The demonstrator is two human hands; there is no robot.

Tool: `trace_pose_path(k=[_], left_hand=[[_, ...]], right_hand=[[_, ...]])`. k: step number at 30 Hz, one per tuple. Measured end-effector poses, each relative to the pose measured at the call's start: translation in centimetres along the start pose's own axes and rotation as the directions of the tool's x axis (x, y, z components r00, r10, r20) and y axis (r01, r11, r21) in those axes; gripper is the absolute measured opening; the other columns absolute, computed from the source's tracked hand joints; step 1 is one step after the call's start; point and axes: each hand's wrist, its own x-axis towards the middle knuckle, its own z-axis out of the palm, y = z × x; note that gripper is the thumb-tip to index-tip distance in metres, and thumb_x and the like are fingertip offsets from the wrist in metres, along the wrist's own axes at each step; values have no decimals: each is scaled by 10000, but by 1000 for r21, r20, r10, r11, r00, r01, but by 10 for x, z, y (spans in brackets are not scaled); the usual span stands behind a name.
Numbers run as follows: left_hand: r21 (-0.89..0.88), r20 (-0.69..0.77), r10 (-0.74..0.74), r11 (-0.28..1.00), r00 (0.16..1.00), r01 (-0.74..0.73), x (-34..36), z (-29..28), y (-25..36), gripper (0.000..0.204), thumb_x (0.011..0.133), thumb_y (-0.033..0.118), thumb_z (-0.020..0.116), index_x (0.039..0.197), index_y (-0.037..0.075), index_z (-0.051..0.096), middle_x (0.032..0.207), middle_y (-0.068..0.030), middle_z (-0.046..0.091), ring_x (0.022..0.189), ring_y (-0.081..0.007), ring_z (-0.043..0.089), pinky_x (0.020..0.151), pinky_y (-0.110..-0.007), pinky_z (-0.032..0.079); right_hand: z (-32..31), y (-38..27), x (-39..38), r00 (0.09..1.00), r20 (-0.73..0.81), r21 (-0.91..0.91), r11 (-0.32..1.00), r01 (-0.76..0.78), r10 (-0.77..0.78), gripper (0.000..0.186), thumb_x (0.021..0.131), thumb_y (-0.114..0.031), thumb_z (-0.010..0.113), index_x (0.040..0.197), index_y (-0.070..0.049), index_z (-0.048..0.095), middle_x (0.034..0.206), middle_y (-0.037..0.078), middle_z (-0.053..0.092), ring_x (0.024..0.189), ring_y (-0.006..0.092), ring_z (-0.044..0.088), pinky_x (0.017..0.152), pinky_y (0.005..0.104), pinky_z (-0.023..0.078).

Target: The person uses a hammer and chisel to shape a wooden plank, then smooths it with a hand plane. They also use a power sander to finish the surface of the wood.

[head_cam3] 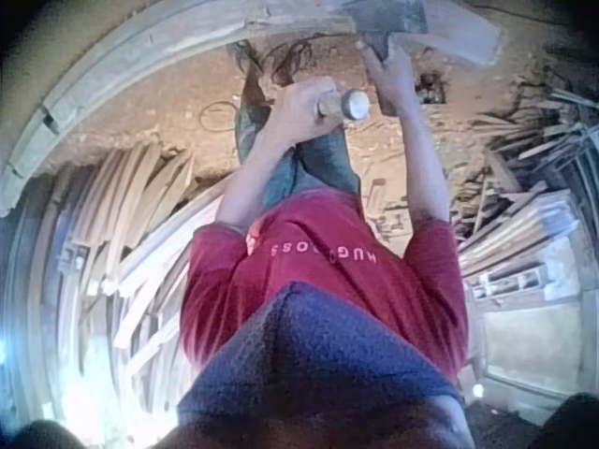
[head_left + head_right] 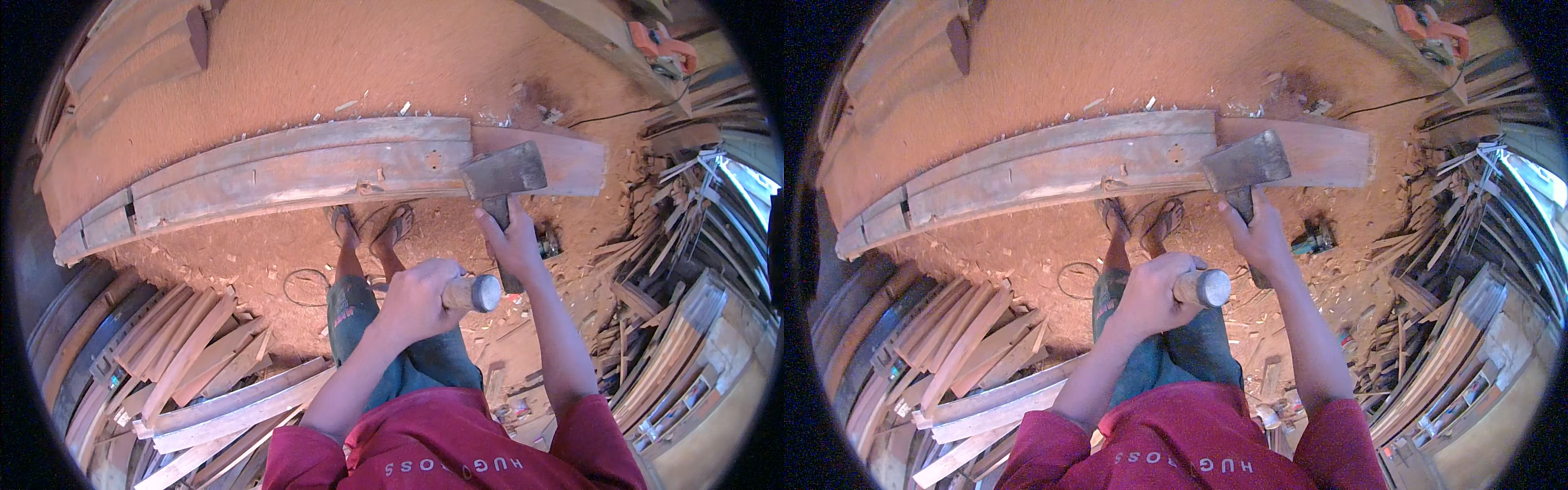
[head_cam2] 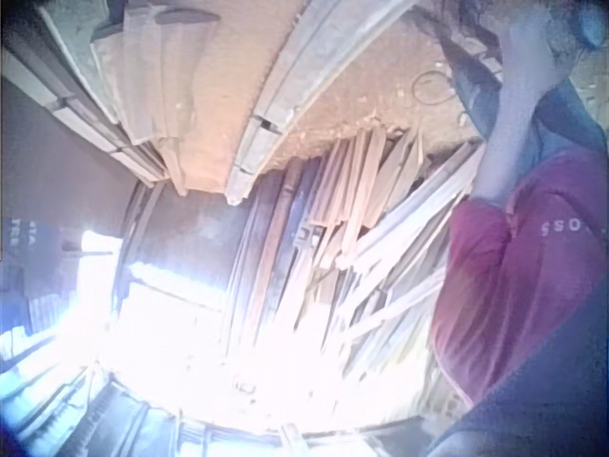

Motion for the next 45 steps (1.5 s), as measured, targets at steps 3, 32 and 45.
trace_pose_path(k=[3,32,45], left_hand=[[94,-95,-27,995,995,36,9,-14,10,384,656,178,807,910,67,542,873,-131,597,829,-339,648,659,-431,542],[117,-307,486,873,819,-474,76,-48,-22,361,566,265,791,815,125,571,643,-46,539,604,-263,615,501,-395,468],[57,-362,480,867,800,-494,78,-58,-24,262,576,158,756,772,79,600,663,-93,581,587,-287,621,516,-375,491]], right_hand=[[-3,-8,-4,991,54,161,979,-127,119,276,920,-243,680,1047,-28,561,714,10,574,671,102,570,617,306,469],[-8,-34,-86,984,-164,330,944,-10,68,224,988,-209,575,1078,-25,485,661,63,550,441,135,529,405,277,442],[-58,-80,-172,851,-360,379,774,507,-381,224,886,-141,646,1025,18,571,816,161,623,720,282,634,682,388,531]])
